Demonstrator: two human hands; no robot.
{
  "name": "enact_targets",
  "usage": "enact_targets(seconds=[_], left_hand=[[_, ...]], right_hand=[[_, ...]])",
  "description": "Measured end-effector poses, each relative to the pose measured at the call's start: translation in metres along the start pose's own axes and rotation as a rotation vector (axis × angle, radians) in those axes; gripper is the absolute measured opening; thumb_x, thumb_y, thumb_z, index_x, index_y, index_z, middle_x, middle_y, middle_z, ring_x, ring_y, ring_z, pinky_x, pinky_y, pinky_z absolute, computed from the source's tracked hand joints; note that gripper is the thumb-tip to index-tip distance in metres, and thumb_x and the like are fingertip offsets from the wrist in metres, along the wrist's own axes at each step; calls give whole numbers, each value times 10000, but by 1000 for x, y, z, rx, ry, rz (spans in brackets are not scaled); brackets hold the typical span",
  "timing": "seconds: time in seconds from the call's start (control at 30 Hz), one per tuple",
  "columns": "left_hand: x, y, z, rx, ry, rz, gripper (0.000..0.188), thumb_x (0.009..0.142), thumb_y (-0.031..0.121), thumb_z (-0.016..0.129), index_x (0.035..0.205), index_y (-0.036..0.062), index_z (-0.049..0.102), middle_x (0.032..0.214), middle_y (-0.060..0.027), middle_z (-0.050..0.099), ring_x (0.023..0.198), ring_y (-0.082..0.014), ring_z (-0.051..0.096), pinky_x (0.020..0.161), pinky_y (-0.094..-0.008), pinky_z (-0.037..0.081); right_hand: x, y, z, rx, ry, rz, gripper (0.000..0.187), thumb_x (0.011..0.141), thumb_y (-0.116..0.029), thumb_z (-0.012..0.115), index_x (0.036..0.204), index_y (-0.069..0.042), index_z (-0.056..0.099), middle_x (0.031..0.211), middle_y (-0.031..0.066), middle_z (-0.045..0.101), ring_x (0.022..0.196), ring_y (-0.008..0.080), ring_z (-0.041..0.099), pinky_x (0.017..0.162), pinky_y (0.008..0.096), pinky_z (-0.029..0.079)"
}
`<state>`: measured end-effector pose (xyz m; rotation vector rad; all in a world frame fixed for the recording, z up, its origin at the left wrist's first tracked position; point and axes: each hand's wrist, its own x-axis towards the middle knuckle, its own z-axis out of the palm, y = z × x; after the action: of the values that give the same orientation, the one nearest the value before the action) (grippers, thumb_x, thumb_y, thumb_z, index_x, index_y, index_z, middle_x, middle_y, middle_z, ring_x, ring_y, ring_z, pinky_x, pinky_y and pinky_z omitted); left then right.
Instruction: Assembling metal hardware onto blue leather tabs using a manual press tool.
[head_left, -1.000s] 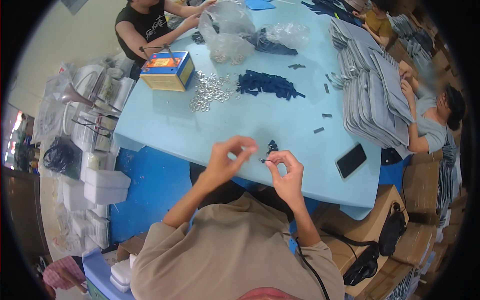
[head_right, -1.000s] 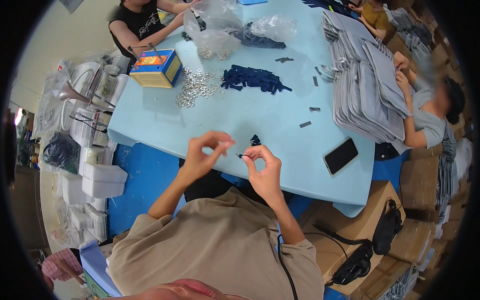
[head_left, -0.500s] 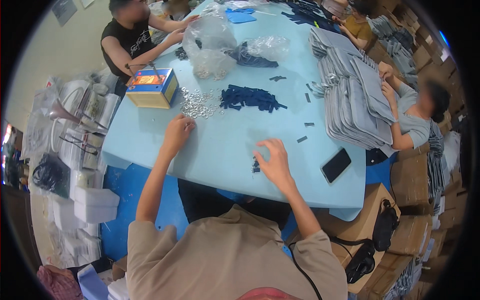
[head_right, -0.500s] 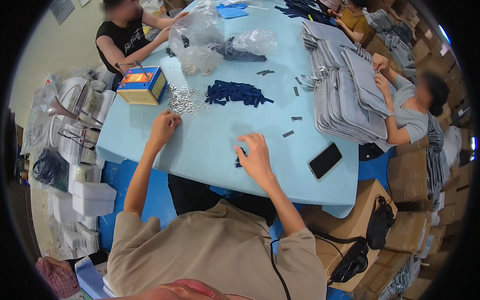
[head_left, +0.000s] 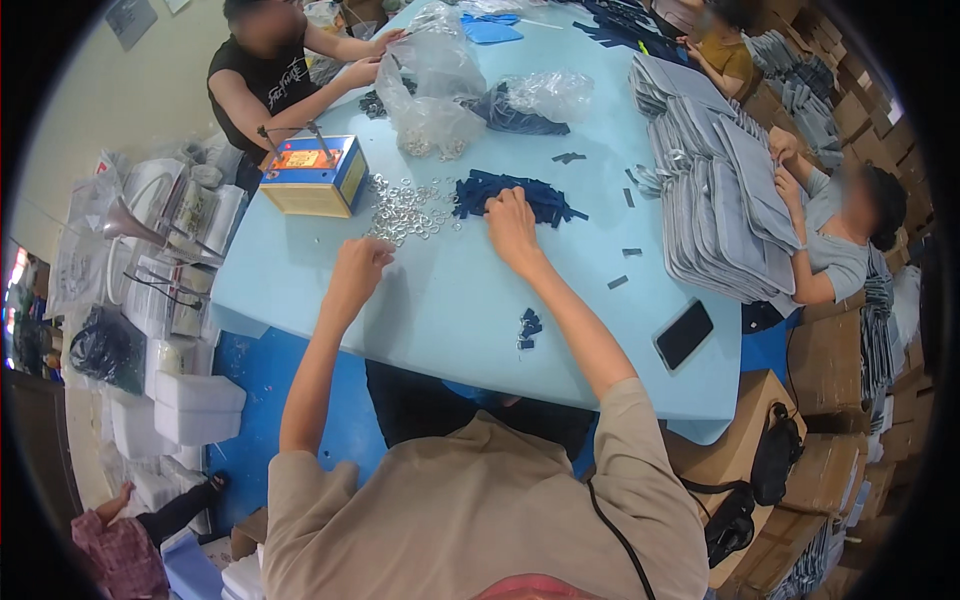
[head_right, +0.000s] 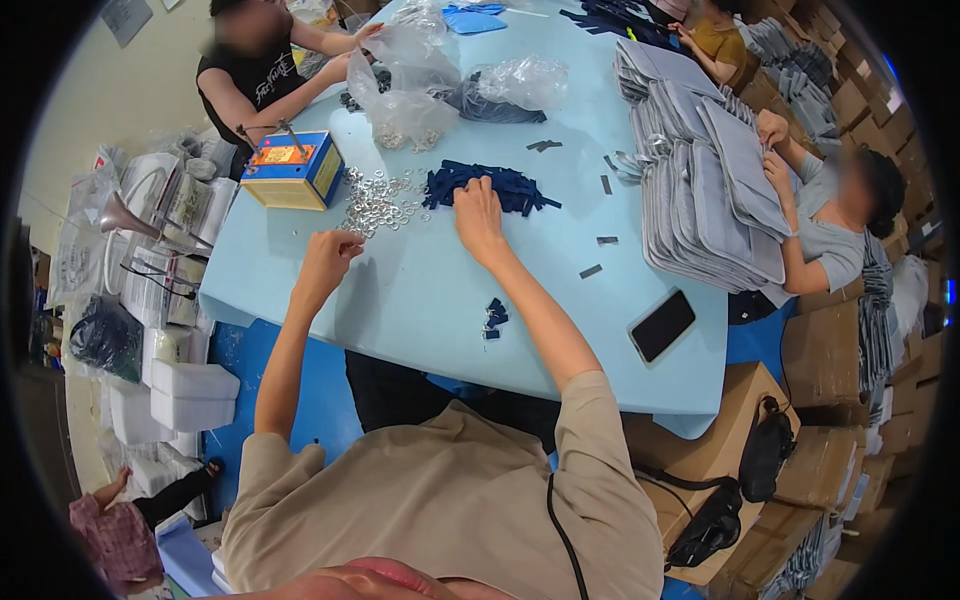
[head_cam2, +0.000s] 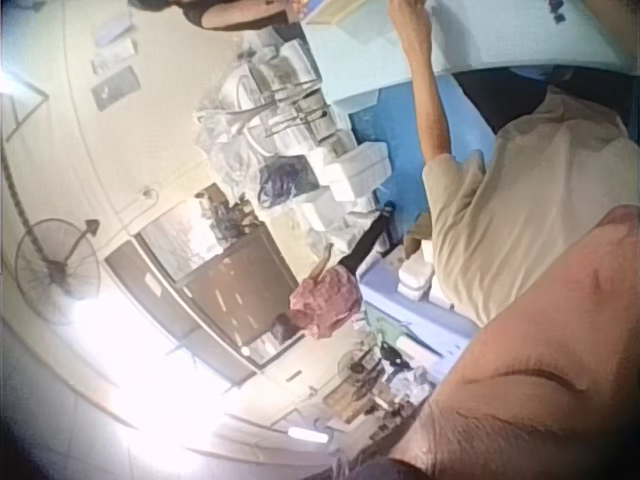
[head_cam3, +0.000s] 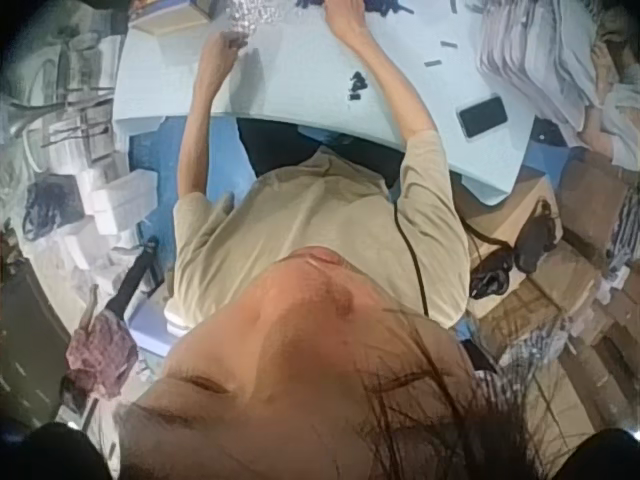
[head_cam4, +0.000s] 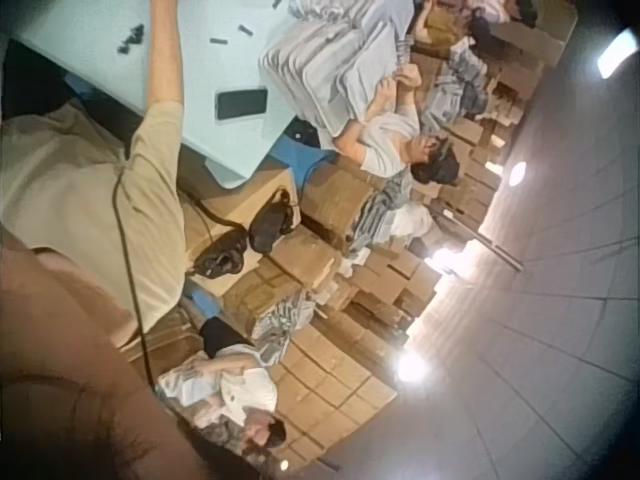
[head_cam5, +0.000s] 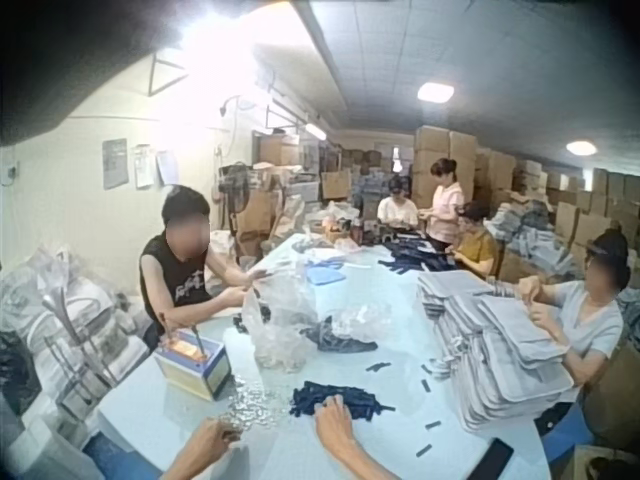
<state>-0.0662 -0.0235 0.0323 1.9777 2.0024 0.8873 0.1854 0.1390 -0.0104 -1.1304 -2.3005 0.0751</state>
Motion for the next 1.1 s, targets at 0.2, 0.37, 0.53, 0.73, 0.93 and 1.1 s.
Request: enact_targets(seconds=[0.2,0.37,0.53,0.73,0.93,1.1], left_hand=[[-8,19,-8,-97,41,-75,103,844,1,670,911,0,749,839,-192,723,782,-387,693,740,-436,542],[-19,45,-4,-85,103,-47,76,839,-7,688,891,3,742,831,-165,735,736,-342,704,700,-398,542],[-30,71,5,-372,192,-80,57,865,14,751,921,2,756,855,-117,754,726,-187,723,666,-299,546],[-50,97,27,-773,167,-197,153,911,85,753,999,-39,769,859,-76,763,744,-123,694,687,-274,532],[-96,118,50,-1137,-60,-454,265,915,143,765,1090,-56,744,911,-87,741,790,-125,659,748,-262,523],[-115,125,60,-1256,-101,-578,299,920,171,765,1127,-42,730,959,-95,739,809,-135,665,751,-265,524]], right_hand=[[-5,5,0,92,-6,29,101,826,-9,719,922,13,695,1004,166,649,1068,336,558,889,445,488],[-13,9,-8,87,48,9,69,842,-25,714,903,-3,689,935,142,665,1007,333,587,855,441,508],[-25,-10,-39,220,65,61,60,853,36,657,907,14,670,872,135,687,869,304,635,767,426,520],[-95,-63,-109,971,-264,249,154,913,6,687,1048,24,758,899,83,745,823,114,669,778,282,548],[-147,-75,-116,1165,-236,412,147,935,22,679,1058,31,758,952,89,740,874,131,679,835,286,549],[-170,-73,-119,1158,-198,505,143,941,22,679,1059,22,761,972,80,718,892,127,672,844,286,545]])
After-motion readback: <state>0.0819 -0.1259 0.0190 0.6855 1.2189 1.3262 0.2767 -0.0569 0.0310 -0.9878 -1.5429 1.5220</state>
